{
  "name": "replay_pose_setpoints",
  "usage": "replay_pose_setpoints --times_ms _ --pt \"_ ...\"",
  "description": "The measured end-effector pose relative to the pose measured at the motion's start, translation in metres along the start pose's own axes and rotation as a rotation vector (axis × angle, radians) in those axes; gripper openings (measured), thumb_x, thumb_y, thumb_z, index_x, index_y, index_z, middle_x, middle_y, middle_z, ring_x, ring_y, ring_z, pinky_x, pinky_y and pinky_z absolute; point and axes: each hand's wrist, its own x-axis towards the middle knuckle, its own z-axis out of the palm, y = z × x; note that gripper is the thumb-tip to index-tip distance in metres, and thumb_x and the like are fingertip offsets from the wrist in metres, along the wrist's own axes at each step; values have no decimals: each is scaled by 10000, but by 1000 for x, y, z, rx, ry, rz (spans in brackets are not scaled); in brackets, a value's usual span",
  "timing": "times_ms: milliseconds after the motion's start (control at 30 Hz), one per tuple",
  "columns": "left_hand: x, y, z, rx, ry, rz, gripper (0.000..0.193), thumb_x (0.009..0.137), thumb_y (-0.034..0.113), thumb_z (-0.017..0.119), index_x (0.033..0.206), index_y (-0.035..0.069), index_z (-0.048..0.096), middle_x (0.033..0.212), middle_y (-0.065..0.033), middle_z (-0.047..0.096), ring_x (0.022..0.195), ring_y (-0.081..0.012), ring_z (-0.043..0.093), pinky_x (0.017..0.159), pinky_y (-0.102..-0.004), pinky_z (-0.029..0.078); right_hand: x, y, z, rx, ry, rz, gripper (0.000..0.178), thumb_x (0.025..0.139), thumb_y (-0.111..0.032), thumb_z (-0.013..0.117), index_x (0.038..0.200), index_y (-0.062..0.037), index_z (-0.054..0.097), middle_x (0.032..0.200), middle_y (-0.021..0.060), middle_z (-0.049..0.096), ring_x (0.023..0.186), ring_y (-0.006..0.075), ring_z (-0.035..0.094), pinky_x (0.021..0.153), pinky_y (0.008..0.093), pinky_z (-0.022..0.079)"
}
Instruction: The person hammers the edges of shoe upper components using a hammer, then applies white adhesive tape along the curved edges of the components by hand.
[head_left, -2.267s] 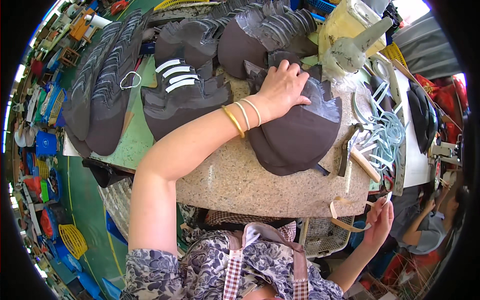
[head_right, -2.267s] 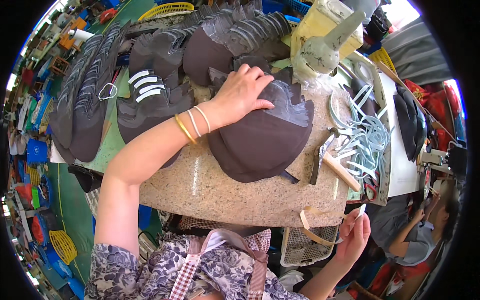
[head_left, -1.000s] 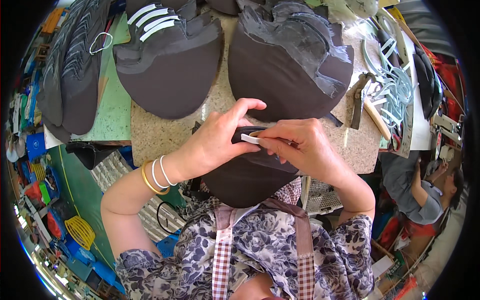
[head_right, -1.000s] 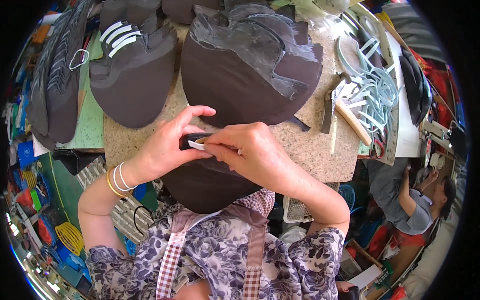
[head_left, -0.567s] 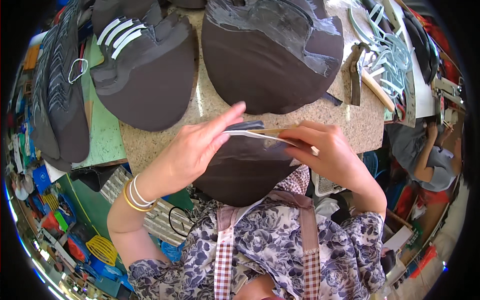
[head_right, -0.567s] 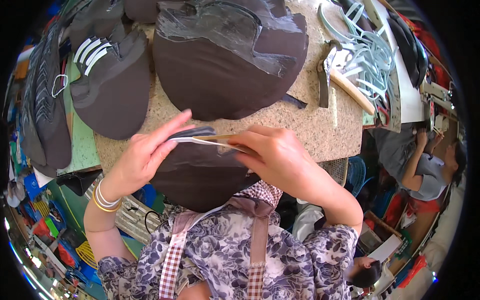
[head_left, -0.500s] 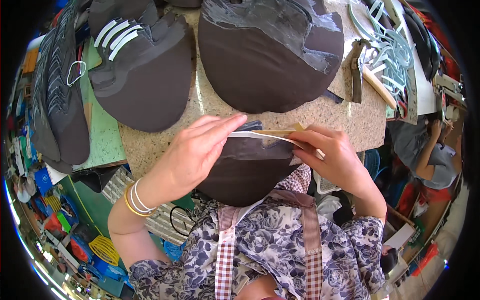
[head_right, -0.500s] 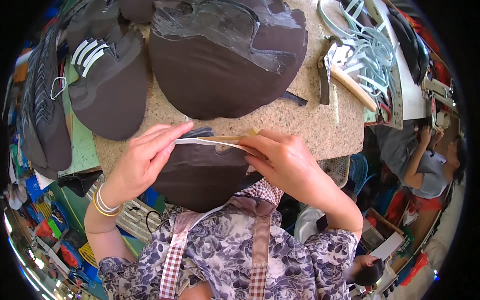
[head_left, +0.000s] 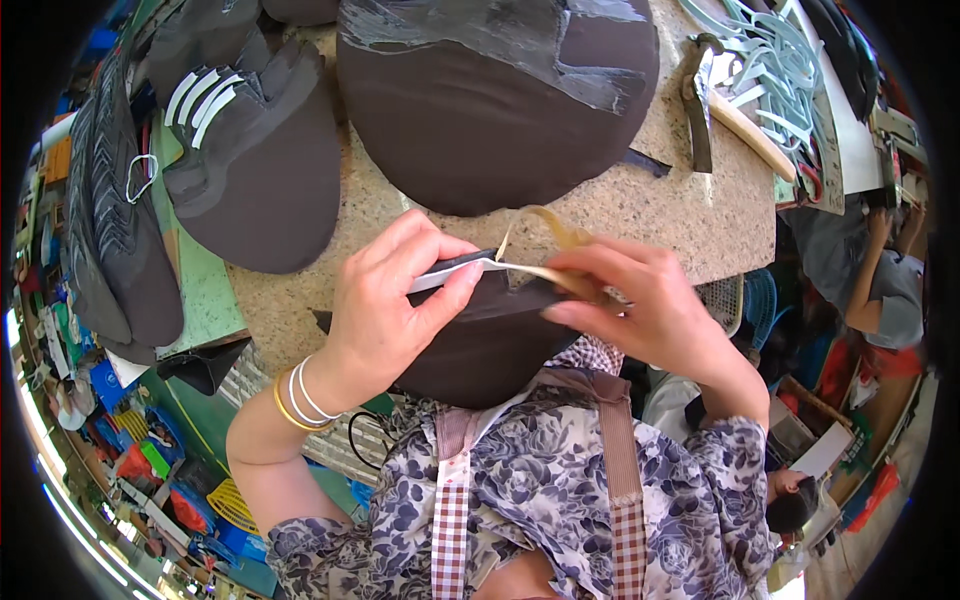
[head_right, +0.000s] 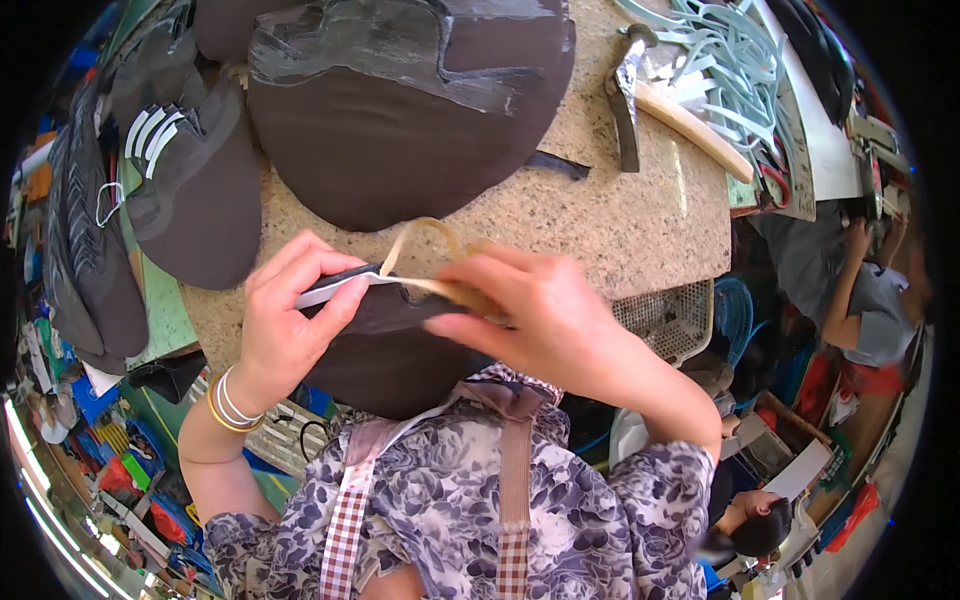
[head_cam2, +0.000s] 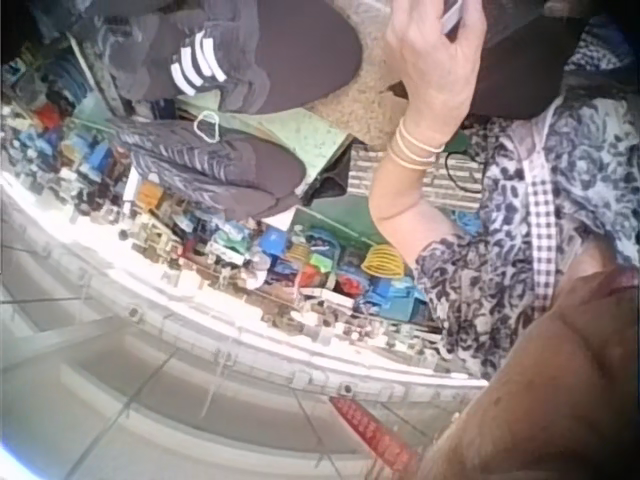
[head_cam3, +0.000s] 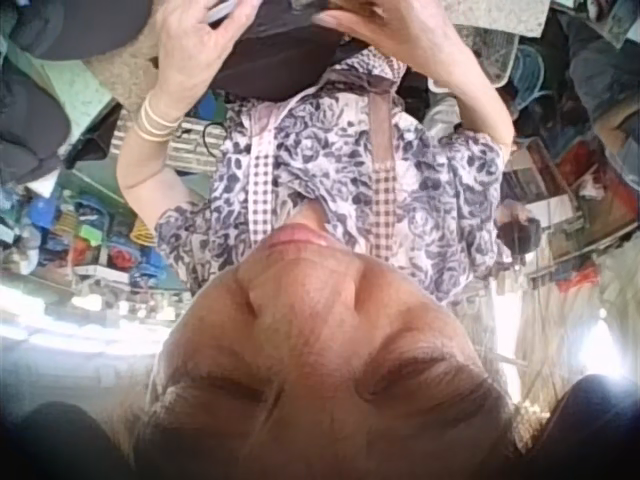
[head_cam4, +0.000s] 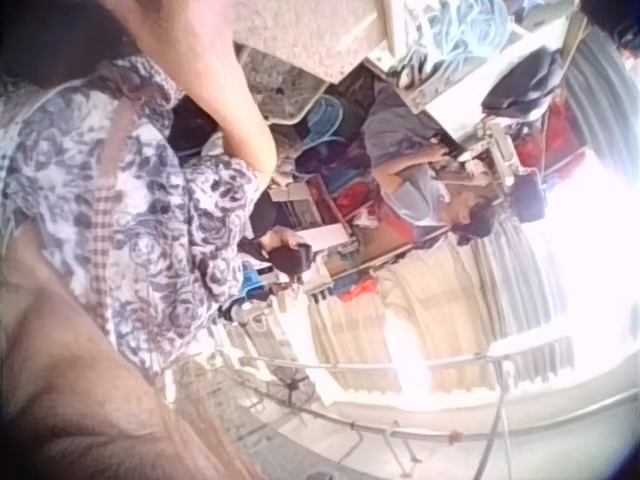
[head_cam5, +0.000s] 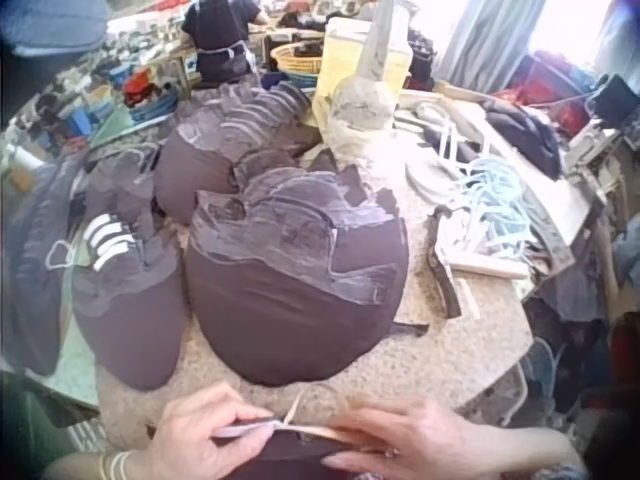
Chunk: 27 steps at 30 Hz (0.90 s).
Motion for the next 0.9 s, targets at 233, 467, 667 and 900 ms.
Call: replay_pose_setpoints --times_ms 233,467,667,900 --pt "-3 16 -13 191 96 196 158 724 27 723 858 34 641 765 -74 556 630 -217 581 556 -321 473 27 -7 25 -256 174 -277 55 768 14 671 795 -2 627 681 83 606 523 173 583 481 279 451" --pt "71 -17 -145 906 475 387 415 844 129 647 1255 170 606 1180 -87 570 1006 -272 519 903 -357 397 -41 14 -64 545 751 5 171 864 -104 547 764 16 615 1294 252 512 794 152 623 658 246 484" --pt "142 -11 -64 653 305 656 374 809 141 697 1154 97 563 1295 -77 517 1174 -279 464 1007 -372 361 -88 25 -98 971 923 -309 218 815 -148 544 662 -59 417 1242 247 498 523 92 547 465 200 422" --pt "55 61 -88 -271 -66 57 518 792 -91 644 1243 29 420 908 -59 646 857 -100 609 771 -210 473 -43 5 -60 822 454 -243 101 899 -77 523 850 -22 592 667 100 514 419 92 495 340 194 372"
